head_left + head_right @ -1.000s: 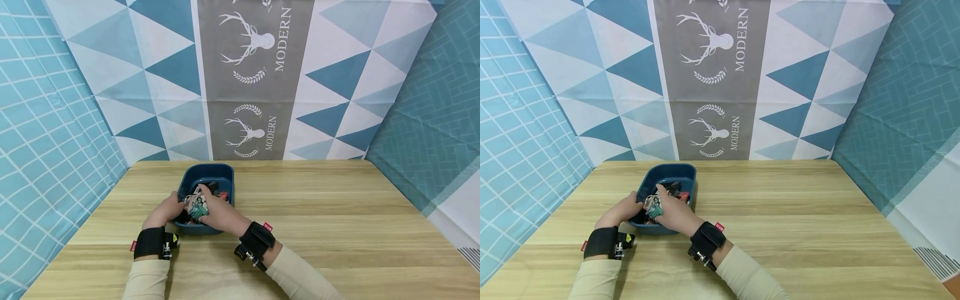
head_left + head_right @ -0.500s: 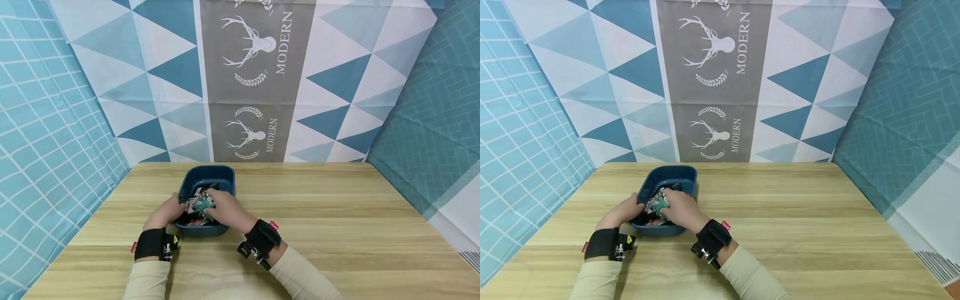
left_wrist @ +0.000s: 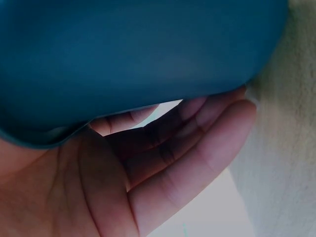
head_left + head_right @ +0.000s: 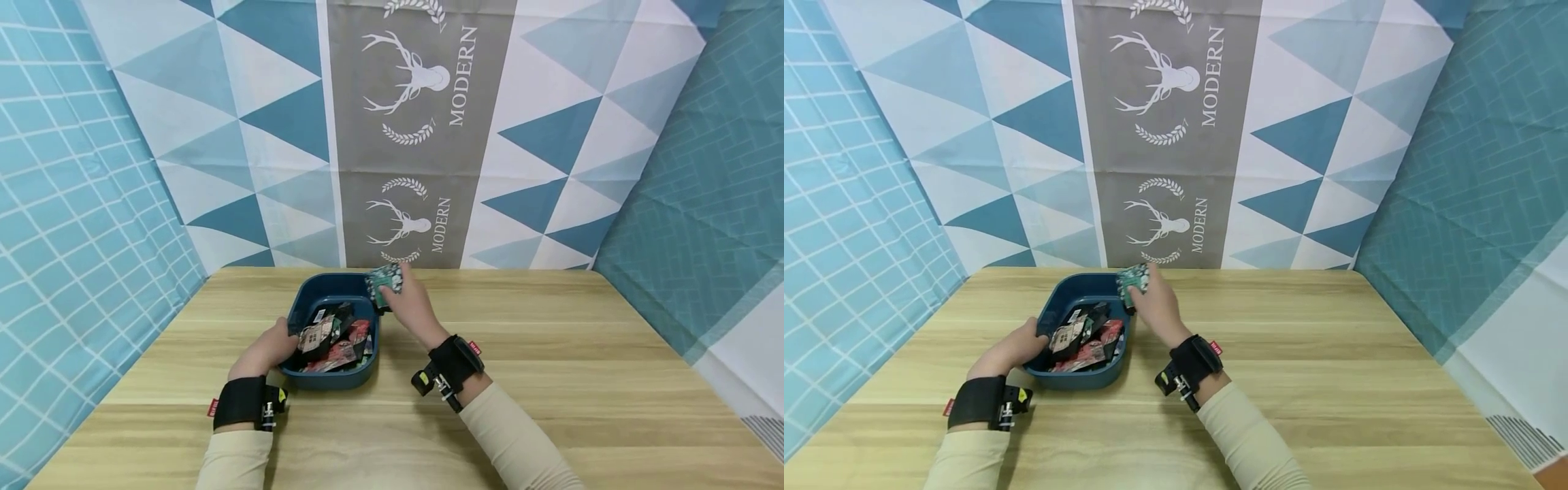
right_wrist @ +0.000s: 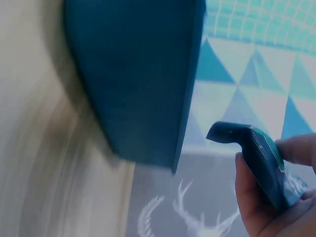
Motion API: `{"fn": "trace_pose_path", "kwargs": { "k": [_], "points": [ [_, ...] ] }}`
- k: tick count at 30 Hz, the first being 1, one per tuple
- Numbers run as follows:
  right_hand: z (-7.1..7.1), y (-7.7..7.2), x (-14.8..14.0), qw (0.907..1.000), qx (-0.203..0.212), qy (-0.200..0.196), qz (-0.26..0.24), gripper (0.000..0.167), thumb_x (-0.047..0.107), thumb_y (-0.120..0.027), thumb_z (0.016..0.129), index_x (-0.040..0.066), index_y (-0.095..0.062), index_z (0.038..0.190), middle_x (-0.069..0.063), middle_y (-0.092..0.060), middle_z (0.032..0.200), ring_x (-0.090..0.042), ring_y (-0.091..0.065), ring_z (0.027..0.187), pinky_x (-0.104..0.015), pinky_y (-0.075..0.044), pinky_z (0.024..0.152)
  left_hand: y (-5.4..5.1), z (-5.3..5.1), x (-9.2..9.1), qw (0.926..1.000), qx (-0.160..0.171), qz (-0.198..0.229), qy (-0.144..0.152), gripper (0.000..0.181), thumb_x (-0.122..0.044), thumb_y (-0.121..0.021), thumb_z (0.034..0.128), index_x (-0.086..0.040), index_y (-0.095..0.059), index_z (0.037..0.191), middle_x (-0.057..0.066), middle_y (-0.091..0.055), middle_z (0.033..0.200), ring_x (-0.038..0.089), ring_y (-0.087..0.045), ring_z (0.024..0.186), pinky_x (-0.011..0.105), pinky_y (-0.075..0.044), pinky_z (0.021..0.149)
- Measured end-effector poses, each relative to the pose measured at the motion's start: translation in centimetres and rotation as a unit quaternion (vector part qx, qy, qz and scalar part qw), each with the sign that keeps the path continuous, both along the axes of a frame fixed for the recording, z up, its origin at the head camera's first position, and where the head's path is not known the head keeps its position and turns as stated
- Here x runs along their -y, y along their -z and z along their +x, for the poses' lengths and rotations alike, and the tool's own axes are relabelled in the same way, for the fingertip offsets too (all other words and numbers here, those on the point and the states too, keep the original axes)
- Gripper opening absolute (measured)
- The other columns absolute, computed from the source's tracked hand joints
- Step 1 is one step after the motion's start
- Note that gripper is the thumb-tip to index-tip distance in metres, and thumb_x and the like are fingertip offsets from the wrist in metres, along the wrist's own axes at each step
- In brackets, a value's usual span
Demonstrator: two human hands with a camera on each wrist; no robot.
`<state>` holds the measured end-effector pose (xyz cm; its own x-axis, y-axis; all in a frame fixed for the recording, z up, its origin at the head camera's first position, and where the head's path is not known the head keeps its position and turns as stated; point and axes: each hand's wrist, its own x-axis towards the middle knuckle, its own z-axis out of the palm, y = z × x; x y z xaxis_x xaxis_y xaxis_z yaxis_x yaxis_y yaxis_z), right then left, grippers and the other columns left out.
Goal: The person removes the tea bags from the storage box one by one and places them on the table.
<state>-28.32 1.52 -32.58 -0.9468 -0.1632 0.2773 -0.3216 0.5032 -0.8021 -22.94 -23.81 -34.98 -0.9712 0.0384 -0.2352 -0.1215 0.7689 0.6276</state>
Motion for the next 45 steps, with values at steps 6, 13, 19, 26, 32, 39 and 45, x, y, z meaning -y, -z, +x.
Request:
{"fn": "trace_pose_path", "kwargs": {
  "k": [6,13,19,26,32,39,45],
  "points": [
    [-2.9,0.7,-3.3,0.9983,0.045,0.023,-0.03,0.056,0.018,-0.055,0.093,0.004,-0.032,0.142,-0.02,-0.047,0.134,-0.034,-0.049,0.121,-0.045,-0.043,0.094,0.0,0.1,0.1,0.9998,-0.007,-0.016,0.006,0.06,-0.011,-0.031,0.0958,0.019,-0.004,0.14,0.044,-0.029,0.135,0.028,-0.053,0.076,0.037,-0.044,0.06],
    [-5.7,1.9,-5.6,0.9905,0.134,-0.001,-0.031,0.054,0.01,-0.053,0.092,-0.001,-0.034,0.142,-0.022,-0.042,0.139,-0.035,-0.044,0.124,-0.043,-0.041,0.098,0.2,0.1,0.0,0.9999,-0.007,-0.011,0.004,0.061,-0.011,-0.032,0.0965,0.019,-0.003,0.141,0.044,-0.025,0.138,0.033,-0.057,0.086,0.039,-0.046,0.062],
    [-7.4,2.7,-6.3,0.9782,0.196,-0.041,-0.055,0.053,0.004,-0.046,0.091,-0.002,-0.032,0.142,-0.023,-0.044,0.134,-0.031,-0.049,0.11,-0.038,-0.042,0.087,0.2,0.1,-0.2,1.0,-0.006,-0.006,-0.001,0.06,-0.011,-0.032,0.0961,0.018,-0.004,0.141,0.043,-0.027,0.138,0.035,-0.057,0.091,0.039,-0.048,0.061],
    [-9.0,3.5,-6.3,0.9582,0.255,-0.017,-0.128,0.026,0.006,-0.05,0.091,-0.004,-0.05,0.115,-0.017,-0.051,0.116,-0.028,-0.051,0.107,-0.046,-0.04,0.101,0.4,-0.1,-0.2,0.9999,-0.002,-0.011,-0.006,0.061,-0.011,-0.032,0.0961,0.017,-0.003,0.142,0.042,-0.024,0.14,0.037,-0.054,0.095,0.037,-0.045,0.062],
    [-9.4,4.6,-6.0,0.9346,0.279,0.002,-0.221,0.004,0.002,-0.05,0.092,0.001,-0.049,0.089,-0.009,-0.047,0.097,-0.018,-0.053,0.086,-0.041,-0.045,0.098,0.3,-0.2,-0.1,0.9997,-0.009,-0.023,0.0,0.061,-0.011,-0.032,0.0958,0.018,-0.004,0.141,0.042,-0.024,0.141,0.038,-0.051,0.102,0.04,-0.043,0.071],
    [-8.5,4.0,-5.7,0.9183,0.299,0.045,-0.256,0.022,0.003,-0.051,0.093,-0.006,-0.052,0.113,-0.011,-0.048,0.097,-0.022,-0.055,0.089,-0.039,-0.048,0.095,0.4,-0.3,-0.3,0.9995,-0.012,-0.028,-0.007,0.06,-0.01,-0.033,0.094,0.019,-0.008,0.14,0.041,-0.028,0.139,0.041,-0.05,0.11,0.044,-0.045,0.078],
    [-10.8,6.5,-5.1,0.9096,0.293,0.056,-0.289,0.027,-0.005,-0.054,0.088,-0.008,-0.054,0.114,-0.019,-0.049,0.113,-0.03,-0.056,0.102,-0.037,-0.053,0.086,0.5,-0.1,0.0,0.9996,-0.002,-0.026,-0.01,0.061,-0.011,-0.032,0.0959,0.017,-0.005,0.142,0.041,-0.023,0.142,0.042,-0.047,0.113,0.045,-0.041,0.081]
  ]
}}
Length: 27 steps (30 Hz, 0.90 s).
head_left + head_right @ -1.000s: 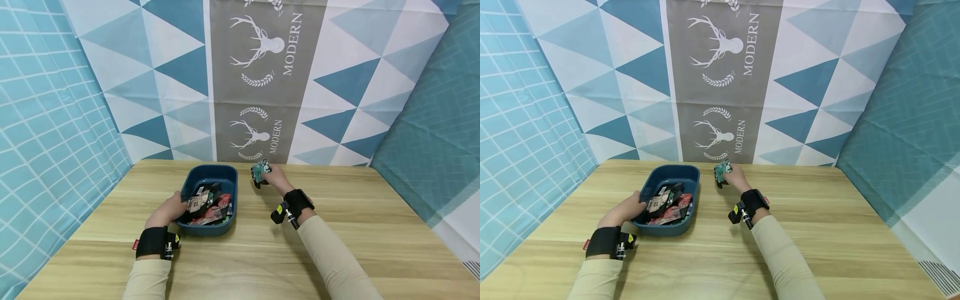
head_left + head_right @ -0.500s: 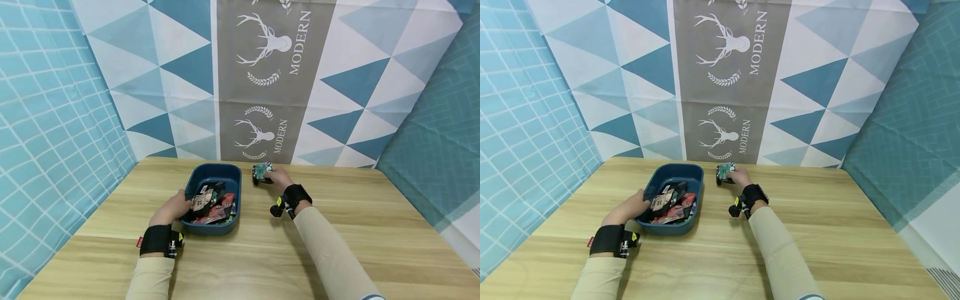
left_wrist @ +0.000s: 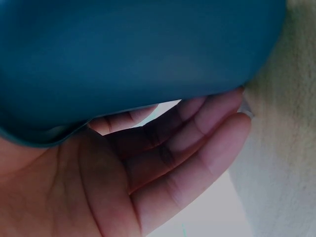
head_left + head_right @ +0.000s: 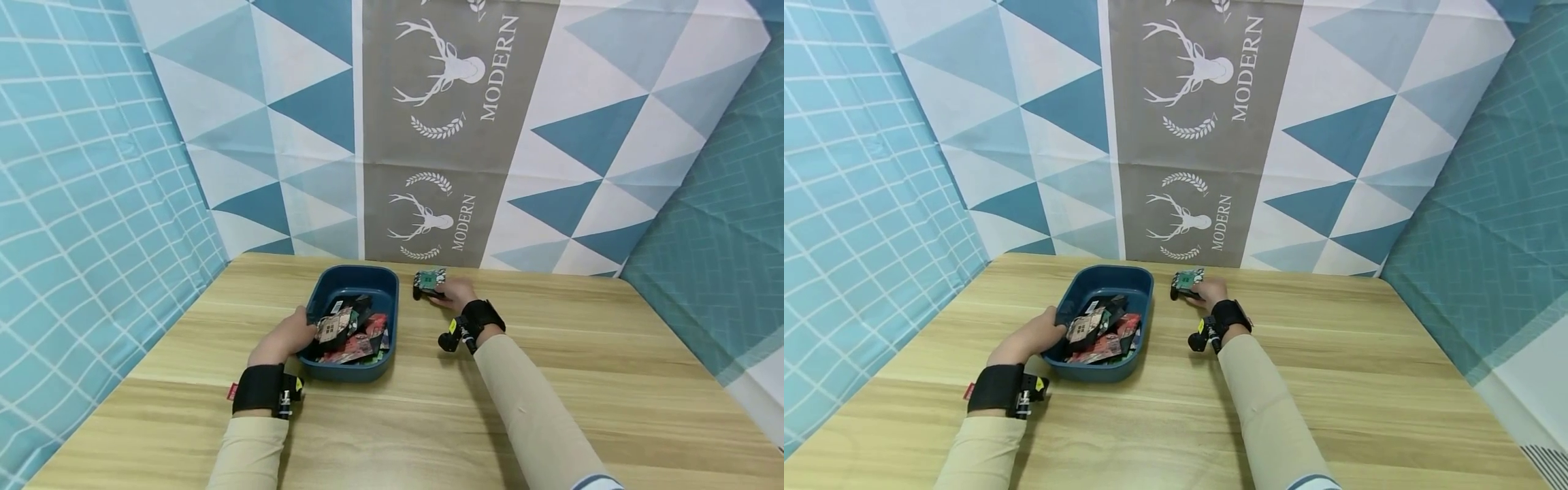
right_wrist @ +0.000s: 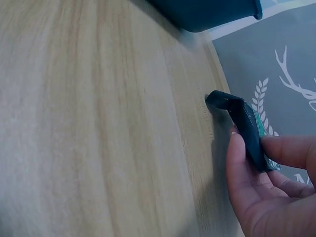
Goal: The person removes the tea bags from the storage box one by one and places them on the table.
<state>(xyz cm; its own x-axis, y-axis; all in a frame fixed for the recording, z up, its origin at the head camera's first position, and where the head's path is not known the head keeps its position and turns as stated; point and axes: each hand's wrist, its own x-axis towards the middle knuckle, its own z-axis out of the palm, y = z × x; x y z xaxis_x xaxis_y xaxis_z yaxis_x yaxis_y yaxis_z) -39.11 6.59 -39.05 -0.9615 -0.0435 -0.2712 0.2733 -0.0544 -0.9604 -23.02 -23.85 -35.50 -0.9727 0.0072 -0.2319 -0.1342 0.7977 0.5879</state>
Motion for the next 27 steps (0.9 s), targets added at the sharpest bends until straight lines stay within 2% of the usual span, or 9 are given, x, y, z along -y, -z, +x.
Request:
{"fn": "trace_pose_path", "kwargs": {
  "k": [1,4,7,8,9,14,20,23,27],
  "points": [
    [-1.2,1.3,-0.2,0.9996,-0.018,-0.011,-0.018,0.021,-0.005,-0.059,0.085,-0.007,-0.057,0.106,-0.02,-0.051,0.109,-0.03,-0.058,0.098,-0.036,-0.055,0.08,0.0,0.1,0.1,1.0,0.003,0.001,0.0,0.061,-0.011,-0.032,0.0964,0.017,-0.003,0.142,0.041,-0.022,0.143,0.042,-0.047,0.113,0.044,-0.041,0.08],
    [-1.8,2.1,0.2,0.9994,-0.026,-0.015,-0.018,0.017,-0.006,-0.061,0.084,-0.008,-0.056,0.1,-0.022,-0.051,0.11,-0.032,-0.059,0.1,-0.037,-0.054,0.08,0.0,0.3,0.2,1.0,0.006,0.0,-0.003,0.061,-0.011,-0.032,0.0968,0.017,-0.003,0.142,0.041,-0.021,0.143,0.043,-0.047,0.113,0.044,-0.042,0.079],
    [-1.7,1.7,0.7,0.9996,-0.027,0.006,0.012,0.011,-0.004,-0.061,0.085,-0.003,-0.051,0.088,-0.019,-0.05,0.104,-0.031,-0.06,0.093,-0.037,-0.054,0.082,0.0,0.3,0.2,1.0,0.003,0.001,0.001,0.061,-0.012,-0.032,0.0968,0.018,-0.002,0.142,0.042,-0.021,0.142,0.047,-0.042,0.121,0.047,-0.043,0.084],
    [-0.5,0.5,1.0,0.9989,-0.013,0.022,0.039,0.009,-0.005,-0.056,0.088,-0.002,-0.047,0.087,-0.019,-0.049,0.105,-0.029,-0.06,0.094,-0.038,-0.053,0.086,0.0,0.3,0.2,1.0,0.001,0.002,0.004,0.061,-0.012,-0.032,0.0969,0.018,-0.002,0.142,0.041,-0.021,0.143,0.048,-0.041,0.122,0.047,-0.042,0.085],
    [-0.1,0.1,0.8,0.9986,-0.018,0.019,0.045,0.01,-0.004,-0.056,0.088,-0.001,-0.047,0.086,-0.018,-0.049,0.102,-0.027,-0.061,0.089,-0.037,-0.053,0.085,0.0,0.2,0.2,1.0,0.001,0.003,0.005,0.062,-0.012,-0.032,0.097,0.017,-0.002,0.142,0.041,-0.021,0.143,0.048,-0.041,0.122,0.047,-0.042,0.085],
    [1.2,-0.8,0.2,0.9919,-0.047,0.009,0.117,0.004,0.001,-0.057,0.089,-0.001,-0.055,0.086,-0.007,-0.054,0.084,-0.012,-0.057,0.064,-0.031,-0.055,0.071,-0.1,0.0,0.0,0.9999,0.001,0.004,0.01,0.061,-0.012,-0.032,0.0974,0.017,-0.002,0.142,0.041,-0.02,0.143,0.048,-0.041,0.122,0.048,-0.042,0.085],
    [1.1,-0.6,0.0,0.9737,-0.077,-0.004,0.214,0.019,0.008,-0.061,0.087,0.005,-0.057,0.069,-0.001,-0.054,0.057,-0.013,-0.053,0.053,-0.026,-0.043,0.053,-0.1,-0.2,0.0,0.9999,0.001,-0.003,0.014,0.06,-0.011,-0.032,0.0982,0.018,-0.004,0.141,0.041,-0.02,0.143,0.05,-0.033,0.128,0.055,-0.036,0.099],
    [0.9,-0.5,0.1,0.9694,-0.075,0.0,0.234,0.012,0.008,-0.062,0.087,0.0,-0.066,0.079,0.0,-0.054,0.055,-0.012,-0.053,0.051,-0.025,-0.043,0.051,-0.1,-0.2,0.0,0.9999,0.002,-0.005,0.016,0.06,-0.011,-0.033,0.0982,0.019,-0.004,0.141,0.042,-0.021,0.142,0.05,-0.034,0.127,0.054,-0.037,0.098],
    [0.7,-0.5,0.2,0.9648,-0.062,0.01,0.256,0.018,0.009,-0.064,0.086,-0.005,-0.069,0.096,-0.005,-0.061,0.062,-0.014,-0.058,0.054,-0.026,-0.048,0.053,-0.2,-0.2,0.0,0.9999,0.003,-0.009,0.011,0.06,-0.012,-0.033,0.0976,0.019,-0.005,0.141,0.042,-0.023,0.141,0.048,-0.042,0.122,0.049,-0.044,0.088]
  ]
}}
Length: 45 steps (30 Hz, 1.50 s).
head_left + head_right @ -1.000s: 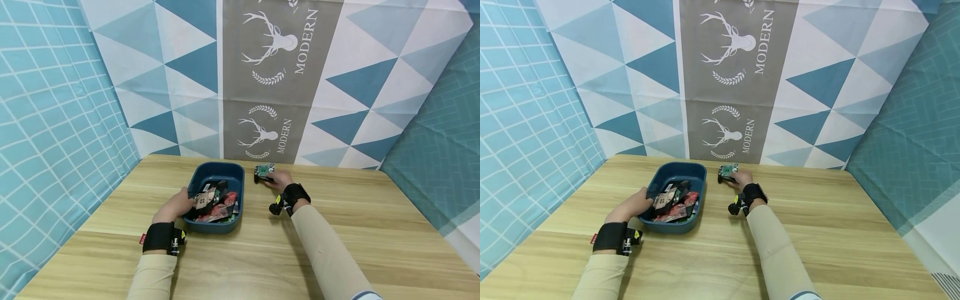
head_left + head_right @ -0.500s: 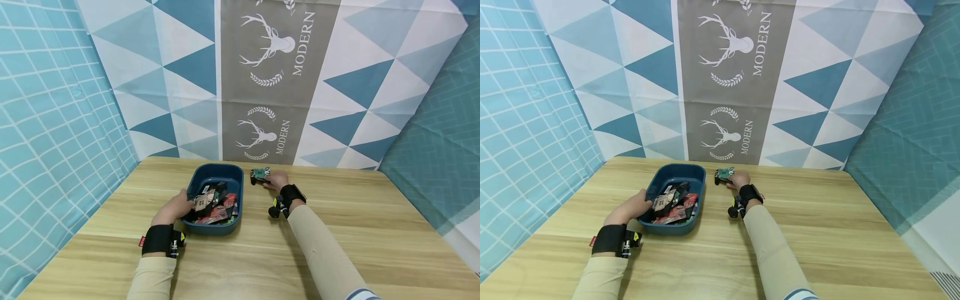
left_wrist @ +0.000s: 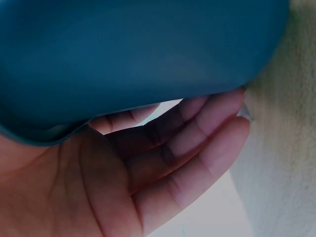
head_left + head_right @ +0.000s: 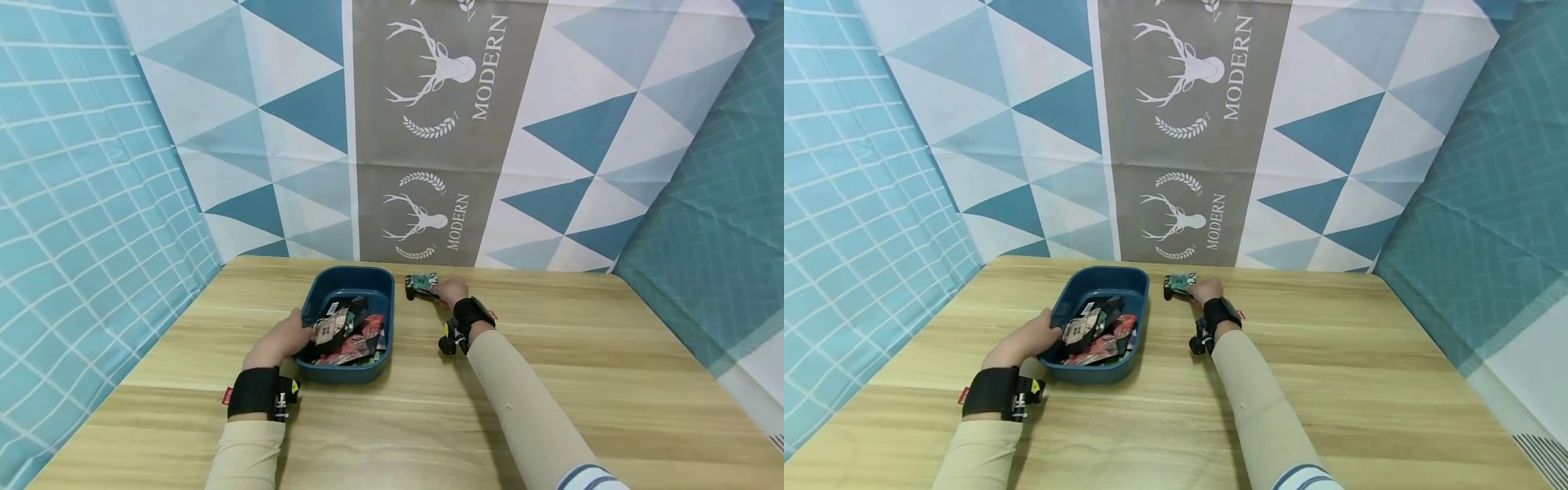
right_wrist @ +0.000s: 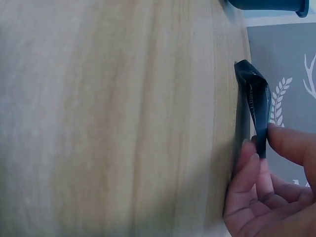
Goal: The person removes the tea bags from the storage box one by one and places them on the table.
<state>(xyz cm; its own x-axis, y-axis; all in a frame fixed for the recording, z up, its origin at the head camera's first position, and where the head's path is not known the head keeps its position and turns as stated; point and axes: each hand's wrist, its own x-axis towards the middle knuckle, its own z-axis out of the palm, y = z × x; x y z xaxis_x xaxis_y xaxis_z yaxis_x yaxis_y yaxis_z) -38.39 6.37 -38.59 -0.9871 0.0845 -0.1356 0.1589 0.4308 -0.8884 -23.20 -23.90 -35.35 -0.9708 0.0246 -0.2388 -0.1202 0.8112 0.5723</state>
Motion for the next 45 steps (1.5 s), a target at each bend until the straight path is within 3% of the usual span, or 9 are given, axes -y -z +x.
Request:
{"fn": "trace_pose_path", "kwargs": {
  "k": [4,14,17,21,24,34,38,41,45],
  "points": [
    [-0.6,0.3,-0.2,0.9994,-0.014,-0.01,0.03,0.013,0.012,-0.067,0.083,-0.001,-0.07,0.082,-0.012,-0.067,0.066,-0.02,-0.063,0.058,-0.032,-0.051,0.057,-0.1,0.1,0.1,1.0,0.001,0.0,-0.002,0.06,-0.012,-0.032,0.0976,0.019,-0.004,0.141,0.042,-0.022,0.141,0.049,-0.041,0.122,0.048,-0.044,0.087],
    [-8.5,7.8,-2.8,0.9811,-0.127,-0.076,0.125,0.043,0.038,-0.068,0.082,0.017,-0.051,0.048,-0.002,-0.044,0.045,-0.022,-0.038,0.045,-0.036,-0.031,0.056,-0.1,0.1,0.1,1.0,0.005,0.001,0.001,0.061,-0.013,-0.032,0.0981,0.019,-0.002,0.141,0.042,-0.021,0.142,0.047,-0.045,0.117,0.044,-0.044,0.079],
    [-8.7,7.3,-2.6,0.9729,-0.162,-0.1,0.13,0.049,0.042,-0.066,0.083,0.02,-0.041,0.047,0.002,-0.033,0.045,-0.02,-0.029,0.045,-0.035,-0.027,0.056,-0.1,-0.1,0.2,1.0,0.0,-0.003,-0.002,0.061,-0.012,-0.032,0.0973,0.019,-0.004,0.141,0.042,-0.022,0.141,0.048,-0.042,0.122,0.048,-0.044,0.087],
    [-2.5,-0.1,0.1,0.9781,-0.133,-0.102,0.123,0.034,0.026,-0.067,0.084,0.006,-0.058,0.058,-0.003,-0.047,0.053,-0.018,-0.037,0.052,-0.033,-0.036,0.062,-0.2,-0.3,0.2,1.0,-0.002,-0.001,-0.003,0.061,-0.012,-0.032,0.0961,0.02,-0.005,0.14,0.042,-0.021,0.142,0.05,-0.033,0.128,0.054,-0.038,0.098],
    [1.0,-3.5,1.8,0.9781,-0.129,-0.113,0.118,0.021,0.015,-0.063,0.087,-0.005,-0.069,0.083,-0.014,-0.065,0.075,-0.017,-0.048,0.062,-0.03,-0.042,0.068,-0.2,-0.4,0.1,1.0,-0.001,0.0,-0.002,0.061,-0.011,-0.032,0.0954,0.02,-0.005,0.14,0.042,-0.021,0.142,0.051,-0.031,0.129,0.055,-0.035,0.101],
    [3.8,-4.5,5.6,0.9528,-0.222,-0.165,0.126,0.019,0.013,-0.052,0.094,0.003,-0.066,0.103,-0.014,-0.066,0.099,-0.024,-0.059,0.085,-0.023,-0.041,0.068,0.0,0.1,0.0,0.9999,0.008,0.008,0.001,0.061,-0.012,-0.032,0.0966,0.019,-0.003,0.141,0.042,-0.018,0.143,0.052,-0.029,0.129,0.056,-0.034,0.101],
    [-0.5,-0.1,6.6,0.9306,-0.287,-0.214,0.077,0.02,0.027,-0.051,0.096,0.016,-0.063,0.106,-0.001,-0.063,0.099,-0.013,-0.057,0.088,-0.029,-0.045,0.075,0.0,-0.1,0.0,1.0,0.005,0.004,0.0,0.061,-0.012,-0.033,0.0959,0.02,-0.005,0.14,0.043,-0.021,0.141,0.051,-0.032,0.128,0.055,-0.037,0.098],
    [-4.4,3.7,7.8,0.9336,-0.25,-0.254,0.04,0.026,0.036,-0.051,0.094,0.021,-0.059,0.114,0.002,-0.061,0.109,-0.012,-0.057,0.096,-0.027,-0.046,0.079,0.0,-0.2,0.0,1.0,0.002,0.002,-0.003,0.06,-0.011,-0.033,0.0953,0.02,-0.007,0.139,0.042,-0.025,0.14,0.05,-0.035,0.127,0.053,-0.039,0.097],
    [-4.4,4.8,9.3,0.9347,-0.191,-0.3,0.006,0.031,0.038,-0.054,0.092,0.022,-0.057,0.118,0.0,-0.062,0.111,-0.014,-0.059,0.097,-0.028,-0.047,0.08,0.1,-0.2,0.0,1.0,0.002,0.0,-0.004,0.06,-0.012,-0.033,0.0954,0.02,-0.007,0.139,0.042,-0.025,0.14,0.05,-0.035,0.127,0.053,-0.038,0.097]
  ]
}}
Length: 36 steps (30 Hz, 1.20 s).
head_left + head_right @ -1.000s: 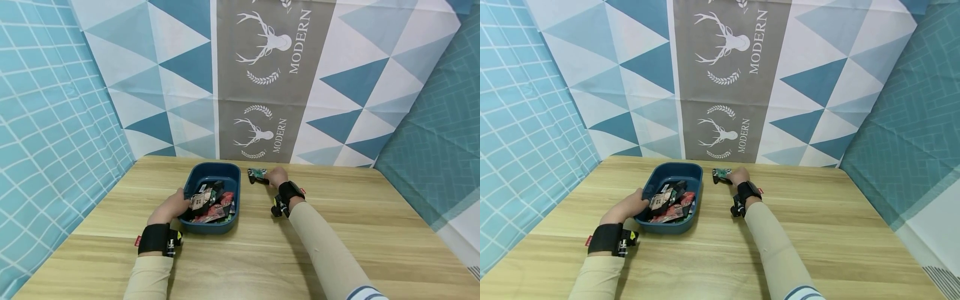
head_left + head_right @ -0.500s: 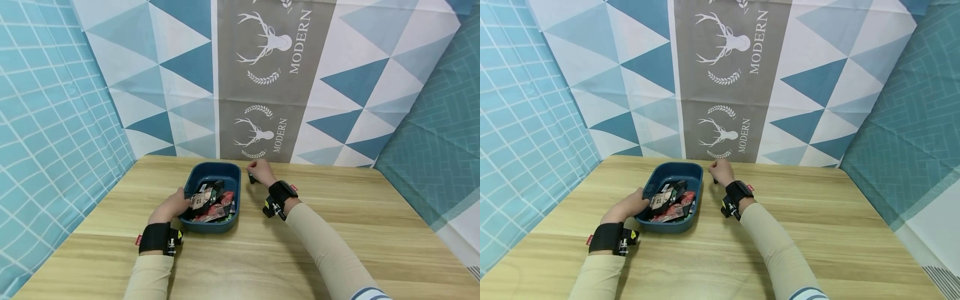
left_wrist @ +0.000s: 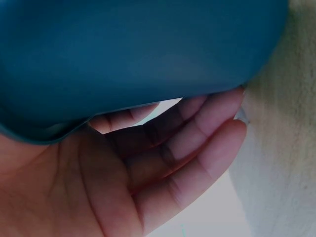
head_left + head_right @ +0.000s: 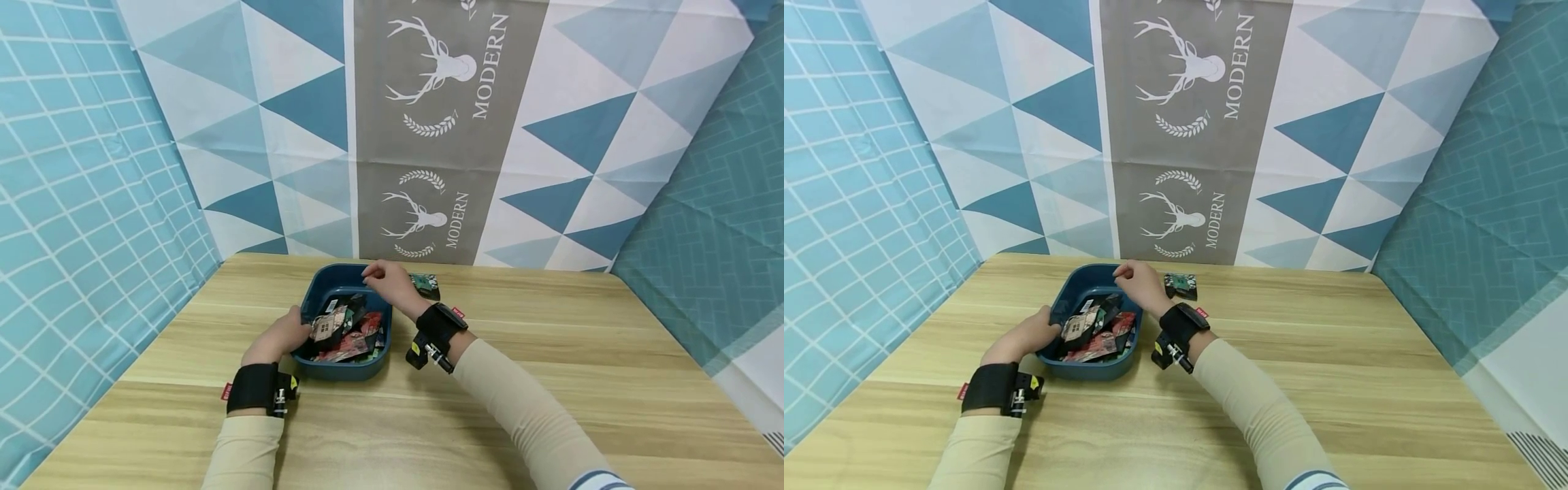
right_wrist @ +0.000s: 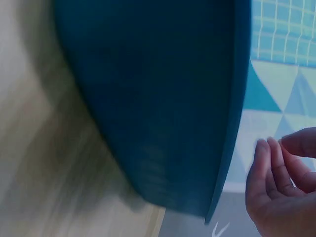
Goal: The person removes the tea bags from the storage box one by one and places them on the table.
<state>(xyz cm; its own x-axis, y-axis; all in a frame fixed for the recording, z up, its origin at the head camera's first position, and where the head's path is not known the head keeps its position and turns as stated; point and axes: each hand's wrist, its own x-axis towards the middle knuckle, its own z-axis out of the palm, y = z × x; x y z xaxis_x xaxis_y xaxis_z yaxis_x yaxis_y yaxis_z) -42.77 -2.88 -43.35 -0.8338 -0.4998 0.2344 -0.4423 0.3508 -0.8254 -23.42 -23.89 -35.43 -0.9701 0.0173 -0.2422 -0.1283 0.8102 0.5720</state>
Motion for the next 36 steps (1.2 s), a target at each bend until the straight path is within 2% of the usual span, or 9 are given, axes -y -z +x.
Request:
{"fn": "trace_pose_path", "kwargs": {
  "k": [3,6,8,14,19,21,32,34,36],
  "points": [
    [1.9,-0.7,0.7,0.9987,0.037,-0.027,-0.02,0.031,0.036,-0.059,0.089,0.021,-0.058,0.117,0.0,-0.063,0.105,-0.013,-0.062,0.09,-0.027,-0.05,0.076,0.0,0.0,0.0,1.0,0.001,-0.003,0.004,0.061,-0.012,-0.033,0.096,0.02,-0.005,0.14,0.043,-0.023,0.141,0.051,-0.034,0.127,0.054,-0.038,0.098],
    [3.0,-0.8,1.3,0.9945,0.083,-0.051,-0.037,0.034,0.034,-0.061,0.088,0.017,-0.056,0.116,-0.002,-0.062,0.104,-0.015,-0.063,0.089,-0.028,-0.052,0.074,0.1,0.0,0.0,1.0,-0.001,-0.004,0.005,0.06,-0.011,-0.034,0.0956,0.021,-0.007,0.139,0.043,-0.024,0.14,0.05,-0.035,0.126,0.053,-0.039,0.096],
    [3.7,-0.9,1.6,0.9923,0.11,-0.049,-0.03,0.036,0.035,-0.061,0.088,0.017,-0.055,0.119,-0.002,-0.062,0.107,-0.016,-0.064,0.09,-0.029,-0.052,0.074,0.1,0.0,0.0,1.0,-0.006,-0.005,0.005,0.06,-0.011,-0.034,0.0949,0.021,-0.009,0.138,0.043,-0.027,0.139,0.05,-0.038,0.125,0.052,-0.04,0.094],
    [2.8,1.4,2.7,0.9897,0.131,-0.058,0.002,0.04,0.038,-0.063,0.086,0.017,-0.051,0.118,-0.005,-0.057,0.113,-0.017,-0.063,0.093,-0.031,-0.053,0.075,0.1,0.1,0.0,0.9999,-0.009,-0.002,0.006,0.059,-0.01,-0.034,0.0944,0.022,-0.009,0.138,0.043,-0.026,0.139,0.05,-0.037,0.125,0.052,-0.04,0.095],
    [1.9,2.8,3.4,0.9802,0.18,-0.081,-0.008,0.047,0.029,-0.066,0.085,0.016,-0.049,0.127,-0.007,-0.055,0.118,-0.019,-0.062,0.096,-0.032,-0.053,0.075,0.0,0.1,0.0,0.9999,-0.011,0.003,0.005,0.059,-0.013,-0.033,0.0955,0.021,-0.01,0.138,0.043,-0.027,0.138,0.049,-0.04,0.123,0.051,-0.041,0.092],
    [2.0,3.0,3.6,0.975,0.207,-0.079,-0.008,0.05,0.027,-0.067,0.084,0.019,-0.048,0.13,-0.004,-0.055,0.12,-0.018,-0.061,0.097,-0.032,-0.053,0.077,-0.1,0.1,-0.1,0.9999,-0.011,0.002,0.004,0.059,-0.013,-0.033,0.0956,0.021,-0.011,0.138,0.043,-0.028,0.138,0.048,-0.042,0.122,0.05,-0.041,0.091],
    [3.3,4.4,5.2,0.98,0.184,-0.076,0.002,0.044,0.021,-0.065,0.087,0.019,-0.05,0.129,-0.006,-0.052,0.126,-0.018,-0.06,0.097,-0.033,-0.052,0.074,-0.1,0.1,0.0,1.0,-0.001,0.004,0.006,0.062,-0.018,-0.035,0.0973,0.02,-0.01,0.139,0.042,-0.028,0.138,0.047,-0.042,0.121,0.049,-0.041,0.088],
    [4.0,3.9,5.4,0.979,0.189,-0.077,0.002,0.042,0.022,-0.067,0.085,0.021,-0.053,0.125,-0.002,-0.053,0.124,-0.017,-0.061,0.094,-0.032,-0.052,0.073,-0.2,0.1,0.0,1.0,0.002,0.005,0.007,0.062,-0.017,-0.035,0.097,0.02,-0.008,0.139,0.042,-0.025,0.139,0.048,-0.04,0.123,0.05,-0.04,0.09],
    [5.9,1.8,5.3,0.979,0.19,-0.075,0.011,0.037,0.019,-0.069,0.084,0.02,-0.057,0.118,-0.002,-0.056,0.118,-0.016,-0.062,0.088,-0.032,-0.052,0.071,-0.2,0.1,0.1,0.9999,0.001,0.004,0.01,0.061,-0.014,-0.034,0.0967,0.021,-0.008,0.139,0.043,-0.024,0.14,0.049,-0.037,0.125,0.052,-0.039,0.093]
  ]
}}
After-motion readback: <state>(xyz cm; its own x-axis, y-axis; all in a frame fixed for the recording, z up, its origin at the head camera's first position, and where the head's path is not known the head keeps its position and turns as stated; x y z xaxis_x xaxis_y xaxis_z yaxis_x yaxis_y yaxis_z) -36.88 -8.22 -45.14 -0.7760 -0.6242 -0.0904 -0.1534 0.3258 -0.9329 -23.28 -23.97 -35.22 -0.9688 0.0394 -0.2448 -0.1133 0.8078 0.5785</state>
